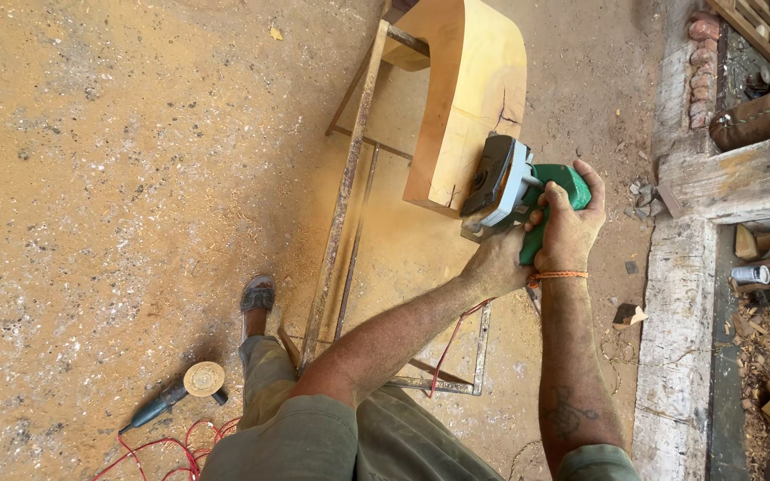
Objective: The person uses a handheld power sander to smooth the surface of a large, curved wooden piece resting on a metal stand. They move the sander along the wood's length, reposition the piece, and continue sanding different sections.
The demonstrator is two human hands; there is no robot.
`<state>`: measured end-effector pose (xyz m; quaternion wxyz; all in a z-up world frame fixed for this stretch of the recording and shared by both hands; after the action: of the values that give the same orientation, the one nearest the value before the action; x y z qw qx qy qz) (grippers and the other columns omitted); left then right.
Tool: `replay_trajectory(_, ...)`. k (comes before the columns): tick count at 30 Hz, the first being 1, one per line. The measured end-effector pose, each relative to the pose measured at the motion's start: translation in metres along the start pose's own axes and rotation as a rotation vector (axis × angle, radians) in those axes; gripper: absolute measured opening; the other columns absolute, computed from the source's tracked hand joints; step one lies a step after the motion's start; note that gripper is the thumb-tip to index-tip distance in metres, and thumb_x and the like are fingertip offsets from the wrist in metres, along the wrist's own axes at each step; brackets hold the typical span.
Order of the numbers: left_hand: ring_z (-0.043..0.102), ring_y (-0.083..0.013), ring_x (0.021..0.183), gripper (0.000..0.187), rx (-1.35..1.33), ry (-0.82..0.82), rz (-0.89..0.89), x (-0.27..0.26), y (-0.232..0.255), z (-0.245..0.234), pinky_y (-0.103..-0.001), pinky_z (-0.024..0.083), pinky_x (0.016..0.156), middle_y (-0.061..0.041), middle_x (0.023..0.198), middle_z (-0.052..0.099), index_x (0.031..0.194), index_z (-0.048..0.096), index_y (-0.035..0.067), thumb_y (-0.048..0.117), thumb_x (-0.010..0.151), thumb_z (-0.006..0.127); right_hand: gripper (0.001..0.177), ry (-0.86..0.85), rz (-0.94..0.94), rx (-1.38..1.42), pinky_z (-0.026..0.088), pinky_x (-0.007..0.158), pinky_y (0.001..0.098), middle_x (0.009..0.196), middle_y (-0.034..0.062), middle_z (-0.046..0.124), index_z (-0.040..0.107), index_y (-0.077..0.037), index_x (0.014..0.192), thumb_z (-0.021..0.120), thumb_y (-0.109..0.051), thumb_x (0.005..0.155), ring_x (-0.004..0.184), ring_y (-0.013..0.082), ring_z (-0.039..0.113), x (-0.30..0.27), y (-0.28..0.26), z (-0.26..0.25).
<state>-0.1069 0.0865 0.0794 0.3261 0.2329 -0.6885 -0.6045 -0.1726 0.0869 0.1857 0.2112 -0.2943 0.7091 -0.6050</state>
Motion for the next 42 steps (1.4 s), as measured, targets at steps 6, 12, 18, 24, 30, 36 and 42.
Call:
replay_trajectory(6,0.067,-0.0376,0.114,0.057,-0.01,0.071,0.039,0.012,0.01,-0.012,-0.047,0.054,0.097,-0.022,0.114,0.068,0.121,0.056,0.0,0.024,0.077,0.083,0.048,-0.001,0.009,0.002,0.05,0.044,0.03,0.079,0.0064,0.062,0.054,-0.014,0.141,0.064,0.001,0.097,0.054,0.0131,0.057,0.018,-0.001,0.004)
replay_trajectory(12,0.07,-0.0386,0.107,0.052,-0.077,0.063,-0.037,0.02,0.018,-0.023,-0.046,0.057,0.09,-0.022,0.11,0.07,0.118,0.059,0.0,0.022,0.076,0.082,0.049,-0.002,0.002,0.01,0.05,0.045,0.03,0.08,0.0059,0.062,0.053,-0.014,0.141,0.064,0.001,0.096,0.054,0.0127,0.057,0.036,0.001,0.006)
replay_trajectory(18,0.071,-0.0368,0.102,0.059,-0.04,0.052,0.03,0.032,0.012,-0.02,-0.045,0.058,0.088,-0.021,0.106,0.07,0.122,0.055,-0.003,0.022,0.075,0.082,0.05,-0.009,-0.013,-0.041,0.052,0.043,0.0295,0.079,0.0071,0.063,0.053,-0.013,0.141,0.064,0.001,0.094,0.054,0.0123,0.059,0.048,0.007,0.003)
replay_trajectory(24,0.067,-0.0374,0.106,0.081,0.008,0.097,0.141,0.007,0.03,-0.019,-0.046,0.057,0.089,-0.027,0.116,0.062,0.138,0.043,-0.009,0.019,0.074,0.084,0.055,-0.005,0.037,-0.078,0.053,0.046,0.0274,0.083,0.0053,0.066,0.054,-0.014,0.14,0.065,0.001,0.089,0.056,0.0114,0.059,0.021,0.003,-0.001)
replay_trajectory(30,0.066,-0.0357,0.111,0.086,-0.052,0.073,0.137,-0.084,0.052,-0.008,-0.046,0.057,0.089,-0.021,0.119,0.064,0.147,0.042,-0.004,0.015,0.074,0.082,0.052,-0.048,0.054,-0.023,0.052,0.045,0.0276,0.077,0.0053,0.062,0.054,-0.012,0.139,0.067,-0.003,0.089,0.054,0.0123,0.058,-0.079,0.006,-0.019)
replay_trajectory(36,0.066,-0.0392,0.11,0.067,-0.031,0.107,0.089,-0.119,0.029,0.009,-0.047,0.055,0.093,-0.021,0.114,0.064,0.127,0.053,-0.001,0.015,0.071,0.086,0.053,-0.076,0.033,0.022,0.051,0.05,0.0255,0.081,0.0044,0.063,0.052,-0.01,0.143,0.067,0.0,0.093,0.058,0.0103,0.057,-0.102,0.017,-0.031)
replay_trajectory(42,0.061,-0.0441,0.112,0.066,0.052,0.215,0.214,-0.116,0.031,0.006,-0.052,0.049,0.095,-0.024,0.112,0.063,0.118,0.057,-0.003,0.016,0.064,0.09,0.049,-0.099,-0.017,0.018,0.05,0.05,0.0251,0.083,0.0042,0.062,0.052,-0.009,0.143,0.065,0.001,0.096,0.059,0.0101,0.058,-0.103,0.009,-0.023)
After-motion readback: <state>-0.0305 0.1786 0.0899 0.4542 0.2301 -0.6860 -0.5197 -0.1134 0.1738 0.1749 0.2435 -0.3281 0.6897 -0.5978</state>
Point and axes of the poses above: each hand's wrist, its own x-axis towards the middle knuckle, its own z-axis out of the palm, y = z × x, the point moved 7 cm from there along x, towards the middle knuckle
